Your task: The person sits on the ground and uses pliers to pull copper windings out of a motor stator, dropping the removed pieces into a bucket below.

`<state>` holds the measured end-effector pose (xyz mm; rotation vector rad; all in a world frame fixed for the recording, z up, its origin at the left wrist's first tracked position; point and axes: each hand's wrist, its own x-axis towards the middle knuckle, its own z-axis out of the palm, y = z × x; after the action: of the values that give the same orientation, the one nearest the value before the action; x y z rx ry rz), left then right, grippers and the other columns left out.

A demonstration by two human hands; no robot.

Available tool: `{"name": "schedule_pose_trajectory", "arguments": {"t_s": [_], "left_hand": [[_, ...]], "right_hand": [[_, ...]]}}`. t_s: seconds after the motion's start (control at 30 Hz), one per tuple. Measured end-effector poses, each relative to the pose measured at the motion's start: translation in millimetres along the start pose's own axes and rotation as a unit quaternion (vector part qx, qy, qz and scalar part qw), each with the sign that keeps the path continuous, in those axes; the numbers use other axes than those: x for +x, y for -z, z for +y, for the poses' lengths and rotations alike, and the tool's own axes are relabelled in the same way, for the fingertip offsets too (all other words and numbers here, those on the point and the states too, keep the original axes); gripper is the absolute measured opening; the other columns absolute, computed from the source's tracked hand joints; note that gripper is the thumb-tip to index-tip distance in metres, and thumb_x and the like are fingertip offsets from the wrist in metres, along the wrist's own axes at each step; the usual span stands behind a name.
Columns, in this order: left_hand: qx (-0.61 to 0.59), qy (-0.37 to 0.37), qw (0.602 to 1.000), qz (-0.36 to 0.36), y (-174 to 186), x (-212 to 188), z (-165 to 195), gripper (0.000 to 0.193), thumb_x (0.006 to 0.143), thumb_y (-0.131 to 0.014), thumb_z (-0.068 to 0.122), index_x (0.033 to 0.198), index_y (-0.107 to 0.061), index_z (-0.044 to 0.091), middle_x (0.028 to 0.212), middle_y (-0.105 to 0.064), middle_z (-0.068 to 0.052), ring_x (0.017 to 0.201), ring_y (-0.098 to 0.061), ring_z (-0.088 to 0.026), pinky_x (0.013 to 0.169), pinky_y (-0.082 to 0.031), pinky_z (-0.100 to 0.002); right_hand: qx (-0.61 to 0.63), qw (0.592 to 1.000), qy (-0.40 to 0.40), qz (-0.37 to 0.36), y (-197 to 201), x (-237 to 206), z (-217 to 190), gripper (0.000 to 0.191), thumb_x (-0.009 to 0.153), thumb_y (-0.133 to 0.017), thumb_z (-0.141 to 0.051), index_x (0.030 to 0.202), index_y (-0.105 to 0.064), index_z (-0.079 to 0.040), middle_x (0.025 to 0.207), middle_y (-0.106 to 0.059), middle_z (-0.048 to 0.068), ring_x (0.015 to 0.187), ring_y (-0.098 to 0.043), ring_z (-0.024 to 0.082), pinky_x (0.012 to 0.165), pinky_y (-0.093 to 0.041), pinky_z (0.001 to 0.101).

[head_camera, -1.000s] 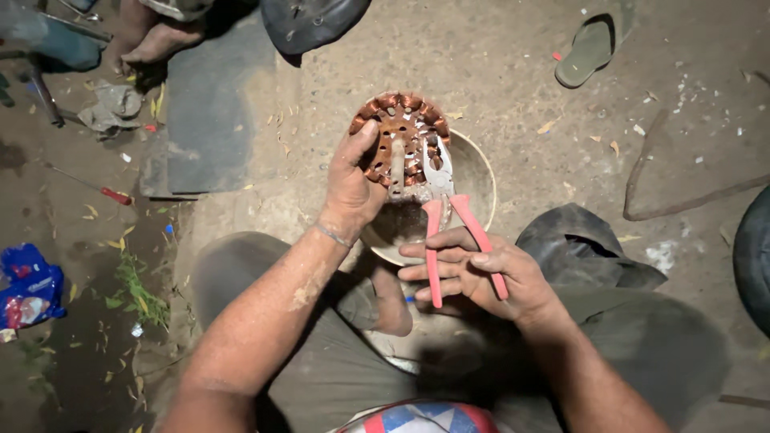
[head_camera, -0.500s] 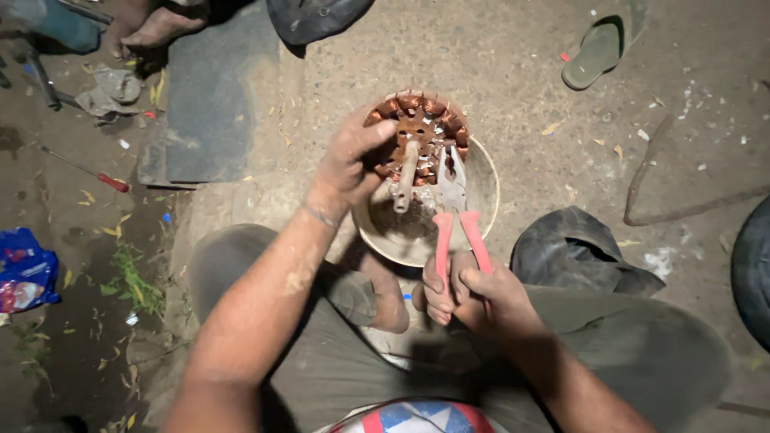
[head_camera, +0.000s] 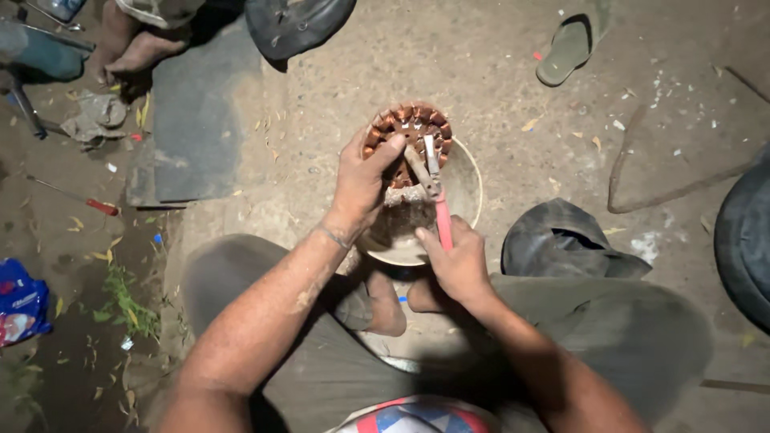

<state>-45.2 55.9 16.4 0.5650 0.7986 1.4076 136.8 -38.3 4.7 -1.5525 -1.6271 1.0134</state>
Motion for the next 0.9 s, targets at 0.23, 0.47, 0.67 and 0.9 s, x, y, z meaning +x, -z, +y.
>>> {"name": "schedule_pose_trajectory", "arguments": {"t_s": [0.23, 0.47, 0.67, 0.9], "left_hand": [[0.101, -0.063, 0.990, 0.069, -4.9, -17.2, -8.6, 0.038, 0.098, -0.071, 0.014, 0.131, -0.063, -0.003, 0.115, -0.072, -0.008, 0.101, -0.067, -0.013, 0.091, -0.057, -0.030], [0.170, -0.066, 0.973, 0.143, -13.6, -26.5, -12.7, 0.030, 0.099, -0.070, 0.015, 0.124, -0.066, -0.003, 0.110, -0.073, -0.007, 0.097, -0.067, -0.012, 0.086, -0.056, -0.028], [0.030, -0.036, 0.993, 0.108, 0.4, -12.5, 6.2, 0.030, 0.098, -0.068, 0.009, 0.126, -0.065, -0.003, 0.110, -0.072, -0.009, 0.095, -0.069, -0.014, 0.086, -0.058, -0.031], [-0.049, 0.008, 0.998, 0.033, 11.6, -8.6, 23.8, 0.036, 0.098, -0.068, 0.012, 0.129, -0.063, -0.004, 0.113, -0.072, -0.010, 0.097, -0.070, -0.016, 0.087, -0.059, -0.031]], "right_hand": [[-0.184, 0.980, 0.053, 0.059, -5.1, 3.0, -3.1, 0.028, 0.090, -0.075, -0.024, 0.114, -0.076, -0.008, 0.094, -0.061, 0.021, 0.083, -0.065, 0.042, 0.074, -0.053, 0.0499], [-0.211, 0.974, 0.053, 0.067, -8.0, 9.4, -4.5, 0.040, 0.091, -0.073, -0.023, 0.129, -0.071, -0.010, 0.096, -0.059, 0.021, 0.080, -0.065, 0.041, 0.071, -0.053, 0.0504], [-0.089, 0.994, 0.049, -0.041, 3.4, 14.9, -4.4, 0.033, 0.094, -0.074, -0.023, 0.122, -0.072, -0.005, 0.106, -0.067, 0.018, 0.094, -0.070, 0.034, 0.081, -0.056, 0.0439], [0.320, 0.889, -0.147, -0.292, 42.0, 24.8, -18.9, 0.051, 0.096, -0.066, -0.024, 0.138, -0.060, 0.003, 0.118, -0.073, 0.021, 0.108, -0.069, 0.024, 0.095, -0.055, 0.0358]]}}
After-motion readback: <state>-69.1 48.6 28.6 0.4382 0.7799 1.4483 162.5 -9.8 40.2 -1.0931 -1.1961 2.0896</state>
